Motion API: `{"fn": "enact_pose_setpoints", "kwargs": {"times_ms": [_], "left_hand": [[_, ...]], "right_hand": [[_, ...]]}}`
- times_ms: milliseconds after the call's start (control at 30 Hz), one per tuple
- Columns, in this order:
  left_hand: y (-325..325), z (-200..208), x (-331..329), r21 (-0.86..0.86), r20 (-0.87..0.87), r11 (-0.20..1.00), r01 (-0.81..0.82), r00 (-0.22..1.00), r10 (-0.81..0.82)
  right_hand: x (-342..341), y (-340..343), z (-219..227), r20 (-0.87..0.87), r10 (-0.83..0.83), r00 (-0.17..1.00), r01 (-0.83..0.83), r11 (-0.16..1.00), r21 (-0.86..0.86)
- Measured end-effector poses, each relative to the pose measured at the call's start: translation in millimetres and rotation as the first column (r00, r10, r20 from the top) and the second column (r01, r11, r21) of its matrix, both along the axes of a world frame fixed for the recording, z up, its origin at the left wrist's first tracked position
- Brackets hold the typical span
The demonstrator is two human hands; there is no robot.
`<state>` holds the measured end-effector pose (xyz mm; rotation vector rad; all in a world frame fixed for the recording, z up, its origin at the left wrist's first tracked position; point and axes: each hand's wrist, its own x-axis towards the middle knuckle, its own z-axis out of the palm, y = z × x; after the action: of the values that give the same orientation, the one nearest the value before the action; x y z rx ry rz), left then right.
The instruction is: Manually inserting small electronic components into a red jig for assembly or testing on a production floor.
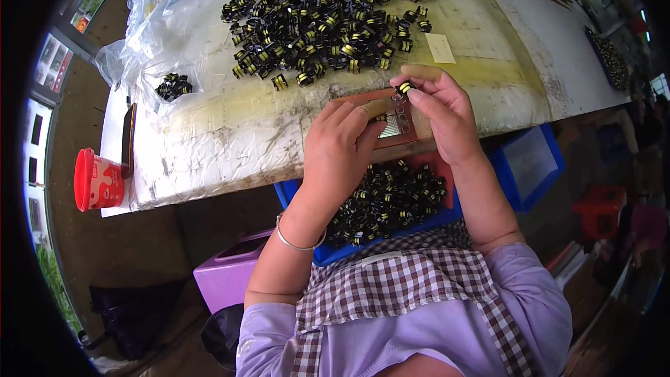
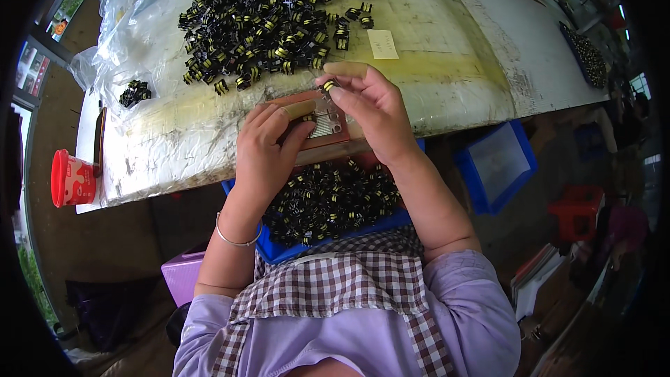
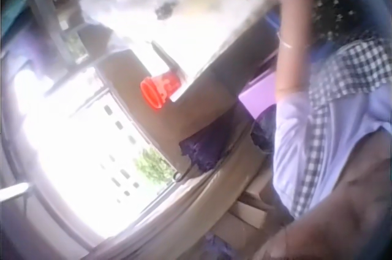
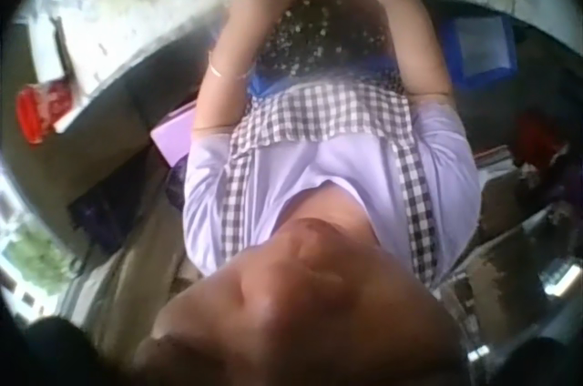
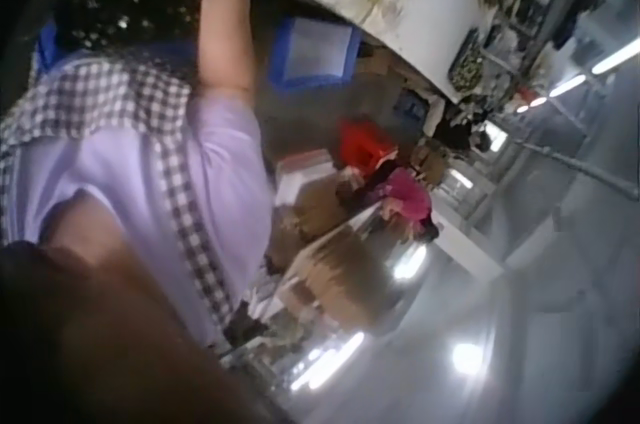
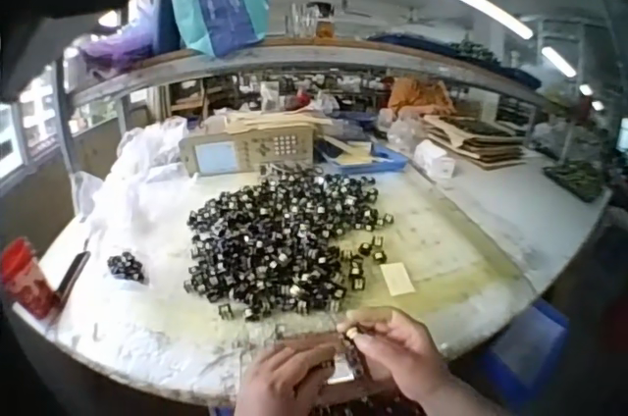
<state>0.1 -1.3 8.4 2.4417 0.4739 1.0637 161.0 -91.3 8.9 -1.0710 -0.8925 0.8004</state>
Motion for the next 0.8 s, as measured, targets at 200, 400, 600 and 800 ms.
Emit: {"fn": "enact_pose_setpoints", "kwargs": {"times_ms": [200,400,600,800], "left_hand": [[3,-1,2,-0.039,0.048,0.999,-0.025,0.998,0.027],[5,-2,0,0.057,0.011,0.993,-0.100,0.995,0.100],[1,-4,3,0.047,0.050,0.998,-0.034,0.998,0.031],[-7,-7,2,0.090,-0.015,0.985,-0.144,0.989,0.146]], "right_hand": [[1,3,-2,0.011,-0.007,1.000,0.007,1.000,0.027],[-1,5,0,0.005,0.012,1.000,-0.012,0.999,0.031],[2,0,-6,0.022,-0.011,1.000,0.010,1.000,0.018],[-2,0,-4,0.042,-0.013,0.999,0.011,1.000,0.029]]}}
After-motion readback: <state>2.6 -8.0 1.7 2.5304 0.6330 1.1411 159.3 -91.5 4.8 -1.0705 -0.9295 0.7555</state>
